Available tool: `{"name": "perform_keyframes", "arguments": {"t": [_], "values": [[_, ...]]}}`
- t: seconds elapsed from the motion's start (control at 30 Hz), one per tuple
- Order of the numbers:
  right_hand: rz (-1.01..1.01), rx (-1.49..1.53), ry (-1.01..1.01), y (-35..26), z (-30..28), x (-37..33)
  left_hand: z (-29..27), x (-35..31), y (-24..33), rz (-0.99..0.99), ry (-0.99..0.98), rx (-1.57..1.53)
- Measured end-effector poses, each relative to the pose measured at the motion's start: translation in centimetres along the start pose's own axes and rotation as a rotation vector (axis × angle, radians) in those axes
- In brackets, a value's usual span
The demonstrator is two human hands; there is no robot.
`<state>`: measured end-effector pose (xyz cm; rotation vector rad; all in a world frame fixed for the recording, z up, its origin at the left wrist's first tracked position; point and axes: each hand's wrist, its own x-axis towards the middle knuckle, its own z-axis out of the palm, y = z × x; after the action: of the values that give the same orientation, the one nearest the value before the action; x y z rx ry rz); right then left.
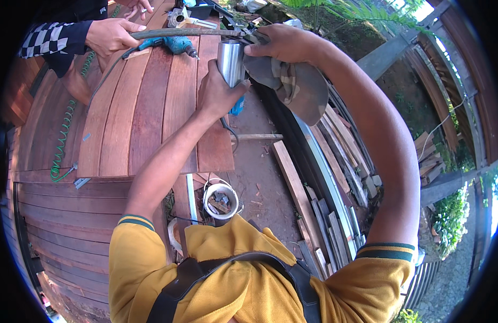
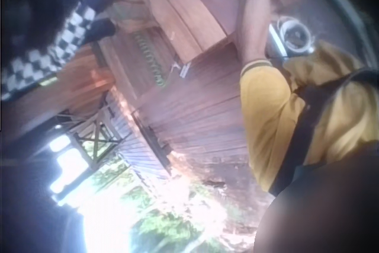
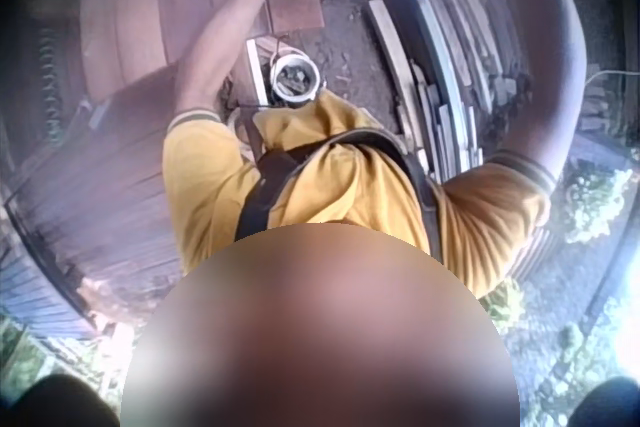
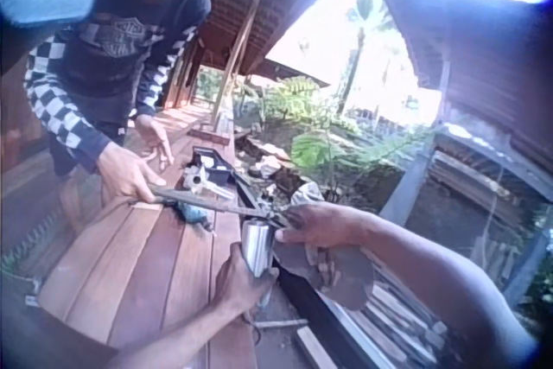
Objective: The person uses an angle grinder to cut a metal rod, then assembles a pneumatic spray gun by attaching the rod and connecting an air hose. Another person assists by tightening a fitting on the spray gun.
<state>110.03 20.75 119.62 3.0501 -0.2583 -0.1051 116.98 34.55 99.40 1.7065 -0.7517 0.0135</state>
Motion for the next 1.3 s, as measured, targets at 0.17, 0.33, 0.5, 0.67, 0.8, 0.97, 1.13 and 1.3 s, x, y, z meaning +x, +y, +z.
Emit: {"name": "perform_keyframes", "arguments": {"t": [0.17, 0.33, 0.5, 0.67, 0.8, 0.97, 1.13, 1.3], "values": [[0.099, 0.280, 0.168, 0.8, 3.1, -0.5, 0.0, 0.0, 0.1, -0.007, 0.028, 0.049], [0.252, 0.633, 0.352, 4.3, 3.8, -2.0, 0.6, 0.2, -0.9, 0.027, 0.064, 0.052], [0.596, 1.437, 0.598, 6.2, 1.8, -8.4, 0.9, 0.7, -1.9, 0.023, 0.081, 0.014], [-0.024, 1.099, 0.566, 2.5, 1.2, -9.6, 0.9, 0.7, -2.1, 0.005, 0.066, 0.086], [0.032, 0.224, 0.369, -0.4, 1.9, -4.6, 1.1, 0.7, -2.2, 0.034, 0.017, 0.078], [0.125, -0.102, 0.242, -2.8, 3.5, -2.1, 0.9, 0.8, -2.1, -0.145, 0.075, 0.113], [-0.021, -0.252, 0.281, -2.6, 4.3, -0.3, 0.4, 0.7, -1.9, -0.125, 0.052, 0.090], [-0.011, -0.215, 0.217, -1.8, 3.0, 1.0, -0.1, 0.2, -2.1, -0.054, 0.025, 0.042]]}}
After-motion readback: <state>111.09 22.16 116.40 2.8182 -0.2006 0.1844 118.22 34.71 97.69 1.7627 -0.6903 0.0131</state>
